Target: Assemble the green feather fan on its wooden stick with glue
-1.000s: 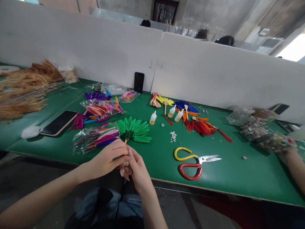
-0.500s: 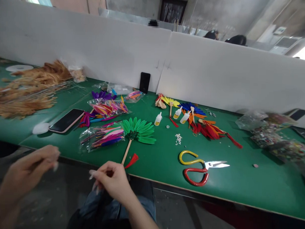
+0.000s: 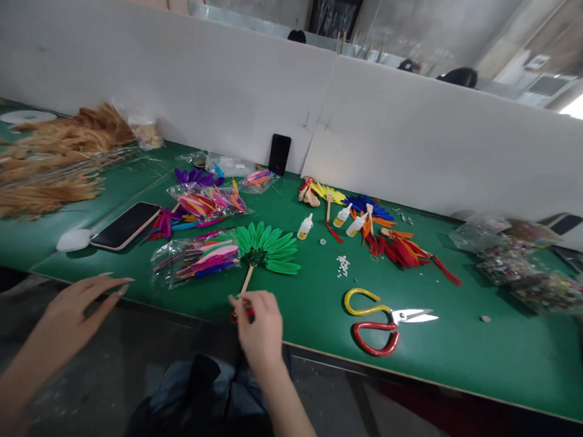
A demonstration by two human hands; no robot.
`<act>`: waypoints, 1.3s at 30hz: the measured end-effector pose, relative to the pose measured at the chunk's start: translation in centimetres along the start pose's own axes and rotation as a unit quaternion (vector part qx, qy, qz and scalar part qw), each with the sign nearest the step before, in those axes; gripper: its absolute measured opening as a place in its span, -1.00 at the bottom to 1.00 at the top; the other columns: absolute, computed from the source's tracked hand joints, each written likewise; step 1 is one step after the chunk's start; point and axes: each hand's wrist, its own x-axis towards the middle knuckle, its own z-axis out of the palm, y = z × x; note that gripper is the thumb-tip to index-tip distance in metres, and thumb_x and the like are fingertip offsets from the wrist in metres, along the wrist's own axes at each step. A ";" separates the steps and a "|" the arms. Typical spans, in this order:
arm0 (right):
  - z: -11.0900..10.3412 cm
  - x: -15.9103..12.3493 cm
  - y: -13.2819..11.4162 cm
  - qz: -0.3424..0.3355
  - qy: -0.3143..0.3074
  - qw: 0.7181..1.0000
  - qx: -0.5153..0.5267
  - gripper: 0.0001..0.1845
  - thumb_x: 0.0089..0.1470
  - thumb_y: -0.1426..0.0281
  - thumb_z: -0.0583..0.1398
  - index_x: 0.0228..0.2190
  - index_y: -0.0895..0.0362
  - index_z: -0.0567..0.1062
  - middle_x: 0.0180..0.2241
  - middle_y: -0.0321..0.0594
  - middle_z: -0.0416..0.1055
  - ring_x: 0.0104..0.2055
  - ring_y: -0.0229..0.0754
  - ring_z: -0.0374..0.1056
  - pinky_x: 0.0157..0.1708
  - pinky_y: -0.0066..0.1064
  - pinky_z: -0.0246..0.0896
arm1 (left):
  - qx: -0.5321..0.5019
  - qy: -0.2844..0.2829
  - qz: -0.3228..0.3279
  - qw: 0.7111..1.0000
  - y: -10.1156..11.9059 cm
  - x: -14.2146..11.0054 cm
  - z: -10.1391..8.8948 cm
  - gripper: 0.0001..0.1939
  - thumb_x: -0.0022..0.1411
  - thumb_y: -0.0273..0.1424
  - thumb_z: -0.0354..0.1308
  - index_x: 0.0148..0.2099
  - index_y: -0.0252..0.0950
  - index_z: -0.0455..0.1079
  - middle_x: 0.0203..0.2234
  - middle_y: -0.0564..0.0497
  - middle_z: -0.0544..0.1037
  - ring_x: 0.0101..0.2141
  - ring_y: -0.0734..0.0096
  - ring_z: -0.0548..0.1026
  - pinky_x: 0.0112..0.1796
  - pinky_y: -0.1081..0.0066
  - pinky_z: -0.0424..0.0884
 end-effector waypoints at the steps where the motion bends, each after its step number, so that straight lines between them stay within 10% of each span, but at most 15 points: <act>1: -0.6 0.2 1.1 0.026 0.020 0.998 -0.052 -0.75 0.12 0.19 0.09 -0.44 0.09 0.42 -0.46 -0.18 0.36 -0.39 -0.16 0.25 -0.34 -0.32 0.15 | -0.025 0.025 0.025 0.999 1.1 0.5 0.5 -0.70 0.23 -0.21 -0.08 -0.15 -0.22 0.38 -0.22 -0.11 0.49 -0.09 0.13 0.40 -0.04 0.16 0.26; 9: 0.6 1.3 3.7 0.054 -0.004 0.971 -0.233 -0.63 0.01 0.05 0.15 -0.49 0.10 0.27 -0.45 -0.26 0.26 -0.34 -0.14 0.19 -0.32 -0.35 0.01 | -0.159 0.119 0.090 0.976 9.8 2.3 3.0 -0.84 0.25 -0.37 0.00 -0.26 -0.28 0.39 -0.32 -0.09 0.52 -0.20 0.25 0.45 -0.13 0.20 0.36; 15: 0.6 0.9 4.1 0.063 0.016 0.966 -0.251 -0.69 0.07 0.12 0.11 -0.47 0.10 0.28 -0.44 -0.26 0.28 -0.34 -0.13 0.19 -0.31 -0.33 -0.02 | -0.173 -0.040 0.276 0.945 14.2 -1.0 6.4 -0.61 0.27 -0.43 -0.03 0.14 -0.23 0.22 -0.01 -0.10 0.44 0.07 0.23 0.32 0.03 0.18 0.28; 28: -2.1 0.1 5.9 0.115 0.059 0.956 -0.263 -0.74 0.11 0.17 0.05 -0.41 0.12 0.30 -0.43 -0.23 0.30 -0.32 -0.09 0.24 -0.31 -0.31 -0.01 | -0.057 -0.115 0.355 0.926 13.9 -2.4 8.8 -0.41 0.27 -0.47 -0.06 0.30 -0.35 -0.12 0.18 -0.09 0.20 0.19 0.26 0.11 0.17 0.07 0.01; 35: -7.5 -4.2 7.7 0.176 0.070 0.947 -0.259 -0.66 0.08 0.09 0.03 -0.37 0.11 0.35 -0.48 -0.20 0.30 -0.38 -0.07 0.27 -0.40 -0.32 0.06 | -0.060 -0.122 0.355 0.925 13.8 -2.4 8.9 -0.46 0.29 -0.45 -0.06 0.28 -0.32 -0.06 0.19 -0.06 0.18 0.20 0.26 0.09 0.17 0.07 0.01; 39: -12.0 -8.0 8.3 0.186 -0.059 0.962 -0.193 -0.70 0.01 0.14 0.10 -0.57 0.08 0.35 -0.53 -0.21 0.34 -0.51 -0.16 0.27 -0.48 -0.38 0.14 | -0.074 -0.125 0.356 0.923 13.9 -2.6 8.5 -0.47 0.30 -0.43 -0.06 0.28 -0.30 -0.04 0.21 -0.05 0.14 0.22 0.25 0.03 0.17 0.08 0.00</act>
